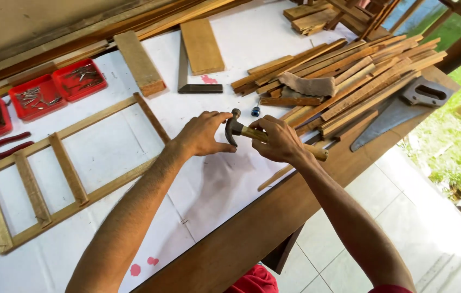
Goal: Assembling and finishing small wooden rectangular frames using nails, hammer, and sandpaper.
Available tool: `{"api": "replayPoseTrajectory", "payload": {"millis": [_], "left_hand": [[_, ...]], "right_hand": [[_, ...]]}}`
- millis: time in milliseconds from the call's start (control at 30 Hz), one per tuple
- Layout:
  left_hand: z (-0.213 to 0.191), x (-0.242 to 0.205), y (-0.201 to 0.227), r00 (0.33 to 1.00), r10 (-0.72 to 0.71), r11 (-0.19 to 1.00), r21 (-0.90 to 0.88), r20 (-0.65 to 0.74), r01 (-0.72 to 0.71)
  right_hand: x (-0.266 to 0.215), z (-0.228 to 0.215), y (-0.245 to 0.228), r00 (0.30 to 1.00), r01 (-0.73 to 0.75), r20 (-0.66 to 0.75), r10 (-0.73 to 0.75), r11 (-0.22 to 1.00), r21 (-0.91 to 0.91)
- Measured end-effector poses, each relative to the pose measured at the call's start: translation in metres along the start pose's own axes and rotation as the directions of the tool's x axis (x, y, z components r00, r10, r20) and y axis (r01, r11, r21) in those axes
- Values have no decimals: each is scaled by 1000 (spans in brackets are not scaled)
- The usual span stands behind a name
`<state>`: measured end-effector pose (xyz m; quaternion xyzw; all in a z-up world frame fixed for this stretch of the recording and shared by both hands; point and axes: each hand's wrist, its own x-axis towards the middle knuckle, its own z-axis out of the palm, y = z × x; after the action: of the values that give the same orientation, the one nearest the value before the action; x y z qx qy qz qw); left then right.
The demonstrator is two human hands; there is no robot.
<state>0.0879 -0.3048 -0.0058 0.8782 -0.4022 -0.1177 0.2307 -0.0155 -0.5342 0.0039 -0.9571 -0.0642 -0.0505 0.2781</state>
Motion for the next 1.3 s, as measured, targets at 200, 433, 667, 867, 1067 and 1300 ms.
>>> {"api": "replayPoseTrajectory", "payload": {"millis": [200,433,667,867,1067,1300], "left_hand": [[38,37,11,993,46,997,49,107,-51],[33,57,8,981,22,999,37,192,-29],[-4,77,1,999,3,1000,22,45,-4],[-4,144,14,997,70,998,1,-33,-70],[32,221,35,999,27,1000,-9,19,-26],[77,259,33,995,99,976,197,-8,-95]], "right_hand": [[-19,9,62,998,49,46,-46,997,-65],[-17,0,69,991,52,127,-47,998,-41],[26,-32,83,1000,9,11,-10,1000,25],[41,-80,122,983,-135,-128,130,990,-38],[56,-102,175,950,-274,-181,255,957,-91],[67,-79,215,922,-364,-186,340,924,-114]]}}
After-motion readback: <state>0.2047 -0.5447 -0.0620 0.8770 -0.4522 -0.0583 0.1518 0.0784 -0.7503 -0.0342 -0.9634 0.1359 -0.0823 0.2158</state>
